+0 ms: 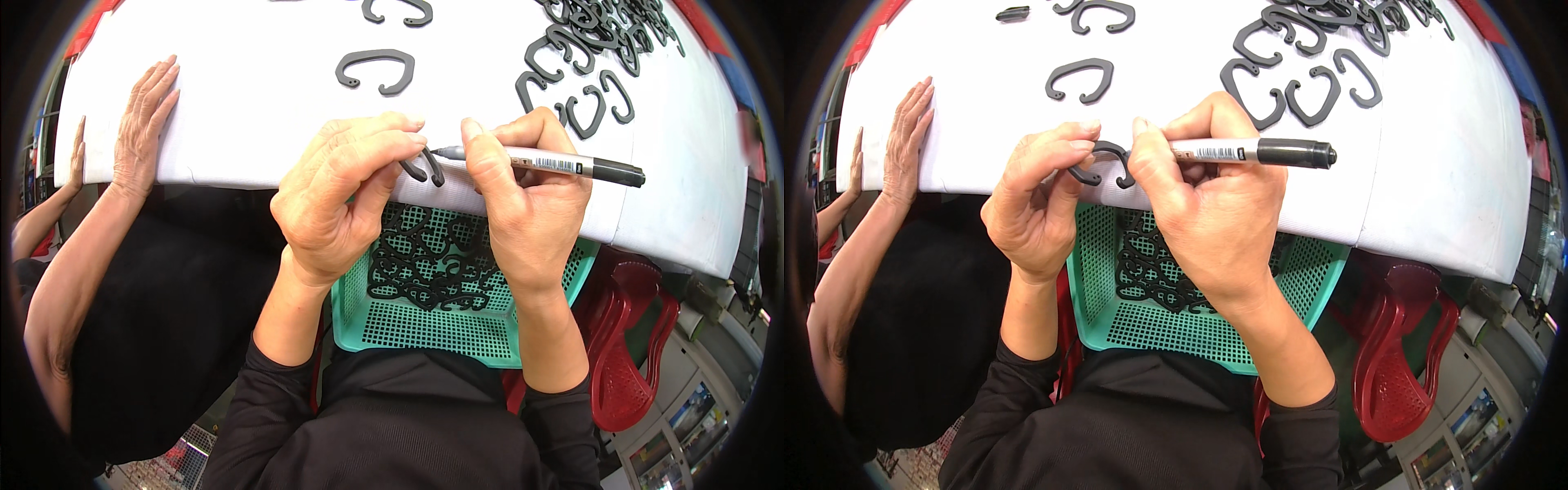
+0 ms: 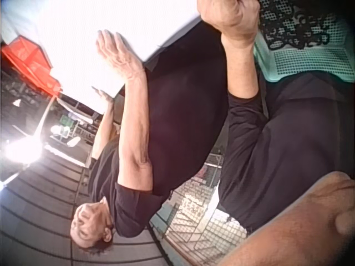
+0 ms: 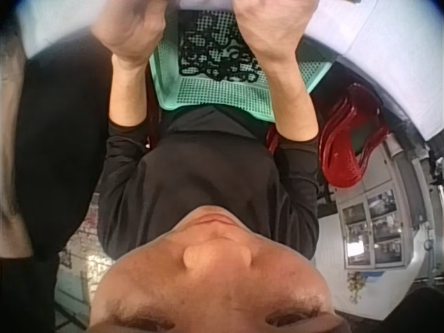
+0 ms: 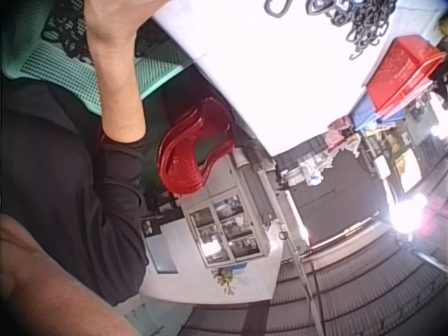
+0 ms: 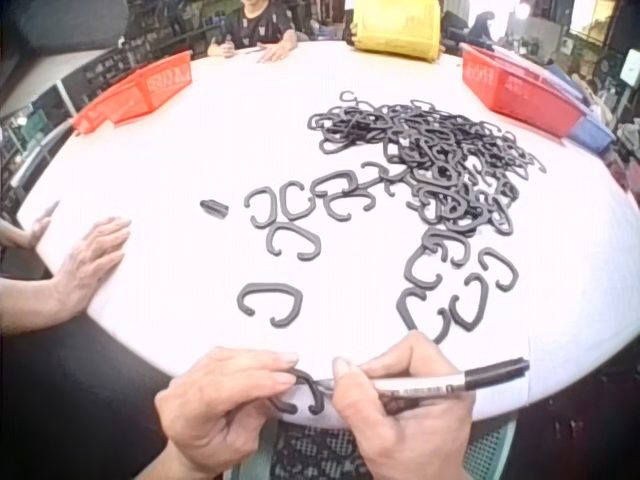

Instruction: The person picks up small black C-shaped hooks from a green basket and marks each one with a black marker. They handle the hooks one at a time, rotating them to apply ink, then place them on the table. Other workers are visible in the background sorting similar items.

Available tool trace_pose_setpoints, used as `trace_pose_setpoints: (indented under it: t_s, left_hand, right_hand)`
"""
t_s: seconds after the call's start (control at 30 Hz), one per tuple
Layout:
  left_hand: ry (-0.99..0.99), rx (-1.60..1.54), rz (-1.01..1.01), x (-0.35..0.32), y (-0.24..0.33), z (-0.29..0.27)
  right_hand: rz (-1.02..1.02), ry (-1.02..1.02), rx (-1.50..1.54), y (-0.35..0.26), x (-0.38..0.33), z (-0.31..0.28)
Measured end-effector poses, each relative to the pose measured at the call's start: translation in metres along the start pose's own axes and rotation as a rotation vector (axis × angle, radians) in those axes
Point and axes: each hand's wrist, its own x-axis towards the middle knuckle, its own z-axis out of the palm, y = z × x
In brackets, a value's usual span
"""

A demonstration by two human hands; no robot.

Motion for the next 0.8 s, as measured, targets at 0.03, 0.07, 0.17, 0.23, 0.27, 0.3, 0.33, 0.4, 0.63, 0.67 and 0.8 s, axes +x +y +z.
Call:
trace_pose_setpoints:
  t_s: [0.03, 0.07, 0.17, 0.23, 0.27, 0.3, 0.33, 0.4, 0.63, 0.67, 0.8]
  left_hand:
    - [0.001, -0.005, -0.002, 0.000, 0.000, 0.000]
    - [0.001, -0.009, -0.004, 0.000, 0.000, 0.000]
    - [-0.001, -0.014, -0.016, -0.001, 0.001, 0.000]
    - [-0.005, -0.017, -0.006, -0.001, -0.001, 0.000]
    - [-0.007, -0.019, -0.001, -0.001, -0.001, 0.000]
    - [-0.009, -0.016, -0.008, -0.001, -0.001, 0.000]
    - [-0.011, -0.013, -0.016, -0.001, 0.000, -0.001]
    - [-0.011, -0.015, -0.032, -0.001, 0.001, -0.001]
    - [-0.064, -0.056, -0.215, 0.010, 0.012, -0.002]
    - [-0.087, -0.064, -0.249, 0.016, 0.016, -0.002]
    - [-0.152, 0.082, -0.100, 0.035, 0.026, -0.006]
  right_hand:
    - [-0.004, 0.000, -0.004, 0.000, 0.000, 0.000]
    - [-0.007, 0.000, -0.008, 0.000, 0.000, 0.000]
    - [-0.018, -0.002, -0.019, 0.001, 0.000, 0.000]
    - [-0.022, 0.001, -0.019, 0.002, 0.000, 0.001]
    - [-0.022, 0.004, -0.015, 0.004, 0.000, 0.001]
    - [-0.023, 0.007, -0.010, 0.005, 0.000, 0.002]
    - [-0.027, -0.008, -0.035, 0.005, 0.000, 0.001]
    - [-0.038, -0.037, -0.085, 0.006, 0.000, -0.002]
    - [-0.108, 0.014, 0.100, -0.006, 0.003, -0.008]
    - [-0.184, -0.028, 0.043, -0.008, 0.004, -0.008]
    - [-0.421, -0.110, -0.144, -0.014, 0.010, -0.004]
